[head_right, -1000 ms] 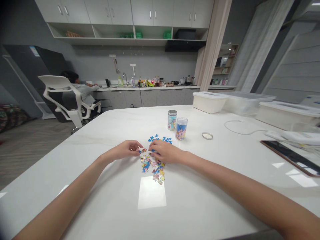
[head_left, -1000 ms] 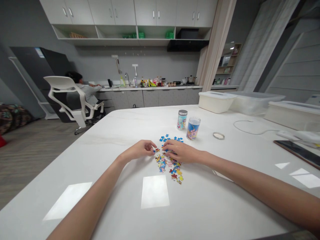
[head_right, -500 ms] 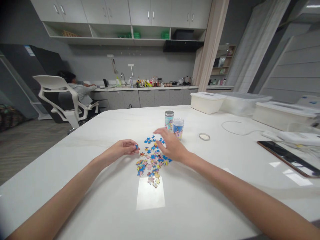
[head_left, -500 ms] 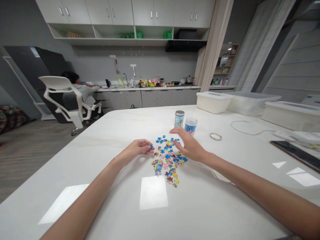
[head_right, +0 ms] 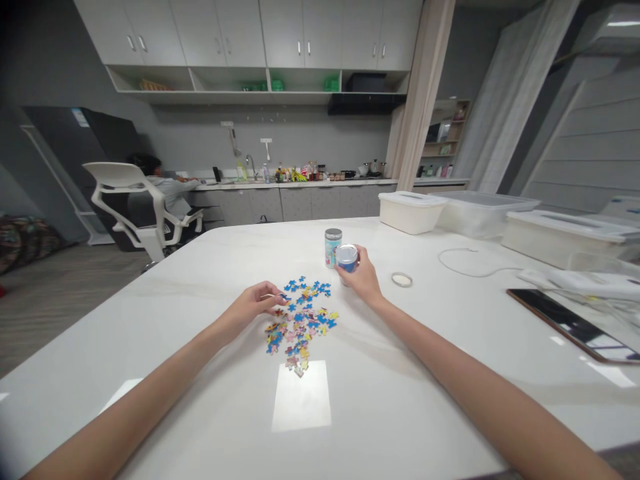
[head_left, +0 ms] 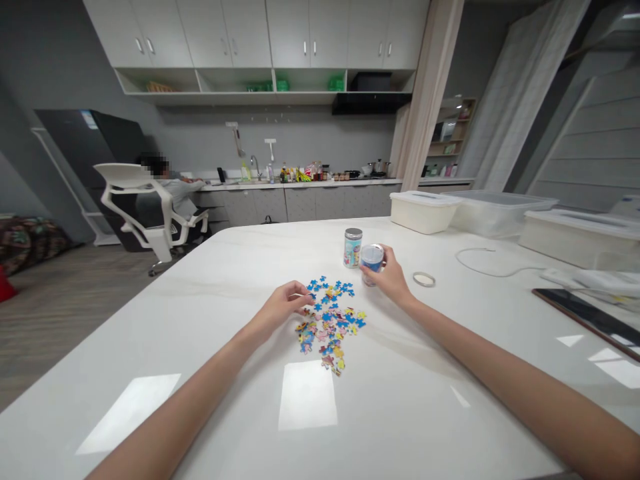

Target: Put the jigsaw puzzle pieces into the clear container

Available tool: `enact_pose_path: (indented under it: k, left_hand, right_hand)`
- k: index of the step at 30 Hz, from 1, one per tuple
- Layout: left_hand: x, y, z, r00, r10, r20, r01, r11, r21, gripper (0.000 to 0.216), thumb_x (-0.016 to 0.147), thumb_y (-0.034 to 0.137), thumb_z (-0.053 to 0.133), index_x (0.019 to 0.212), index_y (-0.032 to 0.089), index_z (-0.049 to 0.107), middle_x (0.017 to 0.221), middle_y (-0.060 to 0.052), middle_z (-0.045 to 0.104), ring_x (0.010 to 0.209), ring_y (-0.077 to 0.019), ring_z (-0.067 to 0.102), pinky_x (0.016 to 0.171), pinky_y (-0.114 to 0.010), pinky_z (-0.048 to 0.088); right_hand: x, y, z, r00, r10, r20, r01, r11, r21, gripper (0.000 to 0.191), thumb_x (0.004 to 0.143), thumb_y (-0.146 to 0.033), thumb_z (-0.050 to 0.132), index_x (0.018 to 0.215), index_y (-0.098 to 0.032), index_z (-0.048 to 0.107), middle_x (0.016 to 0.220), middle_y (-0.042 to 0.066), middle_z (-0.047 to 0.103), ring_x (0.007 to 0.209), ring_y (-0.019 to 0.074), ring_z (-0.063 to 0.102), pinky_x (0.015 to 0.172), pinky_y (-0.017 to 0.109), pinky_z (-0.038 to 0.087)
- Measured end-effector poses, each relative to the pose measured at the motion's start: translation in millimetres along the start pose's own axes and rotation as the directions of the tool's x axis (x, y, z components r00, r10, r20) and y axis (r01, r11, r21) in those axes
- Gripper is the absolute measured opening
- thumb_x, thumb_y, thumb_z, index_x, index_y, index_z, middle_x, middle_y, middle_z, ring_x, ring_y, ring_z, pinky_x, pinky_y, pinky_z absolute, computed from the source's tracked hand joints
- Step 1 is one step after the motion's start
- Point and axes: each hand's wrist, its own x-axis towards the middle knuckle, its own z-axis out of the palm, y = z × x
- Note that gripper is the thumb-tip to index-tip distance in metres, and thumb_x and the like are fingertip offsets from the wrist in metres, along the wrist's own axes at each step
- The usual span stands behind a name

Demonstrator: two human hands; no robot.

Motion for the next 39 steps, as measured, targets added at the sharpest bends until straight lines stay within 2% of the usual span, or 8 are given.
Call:
enact_pose_path:
  k: [5,12,15,20,27,31,34,39]
  left_hand:
    - [-8,16,15,0.933,0.310,-0.182,-0.245,0.918,0.312,0.014,0.083,0.032,0.057,0.082,0.019,0.054,0.083,-0.002,0.063,0.076,-0.0145,0.060,0.069,-0.028,0.049]
    - [-23,24,29,0.664,0.741,-0.094,-0.543,0.566,0.620,0.010,0.093,0.025,0.054,0.086,0.019,0.058,0.083,-0.003,0.065,0.080,-0.0156,0.060,0.076,-0.030,0.048]
    - [-25,22,34,0.594,0.805,-0.011,-0.589,0.444,0.675,0.015,0.094,0.028,0.055,0.083,0.019,0.060,0.084,-0.004,0.066,0.082,-0.0162,0.060,0.075,-0.030,0.048]
    - [-28,22,38,0.584,0.808,0.079,-0.572,0.341,0.746,0.019,0.094,0.027,0.055,0.079,0.020,0.065,0.080,-0.004,0.068,0.078,-0.0163,0.059,0.074,-0.032,0.046]
    - [-25,23,34,0.484,0.866,0.120,-0.605,0.233,0.761,0.011,0.091,0.022,0.058,0.094,0.024,0.069,0.098,-0.006,0.061,0.088,-0.0171,0.057,0.074,-0.031,0.051]
    - [-25,24,31,0.501,0.859,0.105,-0.590,0.251,0.767,0.015,0.091,0.020,0.057,0.104,0.022,0.062,0.099,-0.007,0.057,0.089,-0.0181,0.057,0.073,-0.031,0.051]
    - [-22,24,25,0.552,0.831,0.068,-0.523,0.282,0.804,0.013,0.091,0.022,0.054,0.103,0.018,0.057,0.098,-0.008,0.055,0.087,-0.0190,0.057,0.075,-0.032,0.050]
    - [-11,16,-2,0.764,0.609,0.211,-0.473,0.307,0.826,0.017,0.094,0.029,0.044,0.094,0.017,0.056,0.091,-0.007,0.059,0.079,-0.0187,0.056,0.073,-0.032,0.044]
  right_hand:
    - [-27,-27,-2,0.937,-0.339,0.081,0.346,0.933,-0.101,0.057,0.076,-0.033,0.070,0.125,-0.022,0.044,0.121,0.012,0.061,0.107,0.0291,0.061,0.092,0.046,0.050]
    - [-43,-49,2,0.776,-0.586,0.233,0.614,0.786,-0.068,0.054,0.081,-0.021,0.065,0.129,-0.024,0.040,0.124,0.012,0.061,0.118,0.0300,0.057,0.095,0.050,0.047]
    - [-43,-49,2,0.765,-0.602,0.228,0.630,0.773,-0.076,0.055,0.082,-0.023,0.067,0.130,-0.024,0.040,0.123,0.012,0.062,0.115,0.0302,0.058,0.094,0.049,0.048]
    - [-45,-52,3,0.746,-0.606,0.274,0.640,0.767,-0.044,0.057,0.081,-0.029,0.069,0.130,-0.024,0.041,0.124,0.013,0.062,0.116,0.0311,0.057,0.095,0.050,0.045]
    - [-46,-59,6,0.738,-0.581,0.343,0.630,0.775,-0.044,0.055,0.078,-0.031,0.069,0.126,-0.023,0.043,0.119,0.013,0.063,0.113,0.0298,0.059,0.095,0.048,0.045]
    - [-43,-59,4,0.776,-0.556,0.299,0.600,0.797,-0.074,0.049,0.081,-0.035,0.069,0.121,-0.022,0.044,0.117,0.013,0.064,0.111,0.0286,0.060,0.094,0.045,0.046]
    - [-38,-56,5,0.870,-0.443,0.218,0.463,0.885,-0.048,0.051,0.080,-0.040,0.069,0.119,-0.020,0.044,0.115,0.014,0.064,0.107,0.0283,0.060,0.093,0.044,0.047]
    - [-23,-40,8,0.999,0.025,0.025,-0.029,0.988,0.150,0.052,0.079,-0.048,0.063,0.116,-0.018,0.042,0.113,0.014,0.064,0.096,0.0239,0.064,0.083,0.037,0.052]
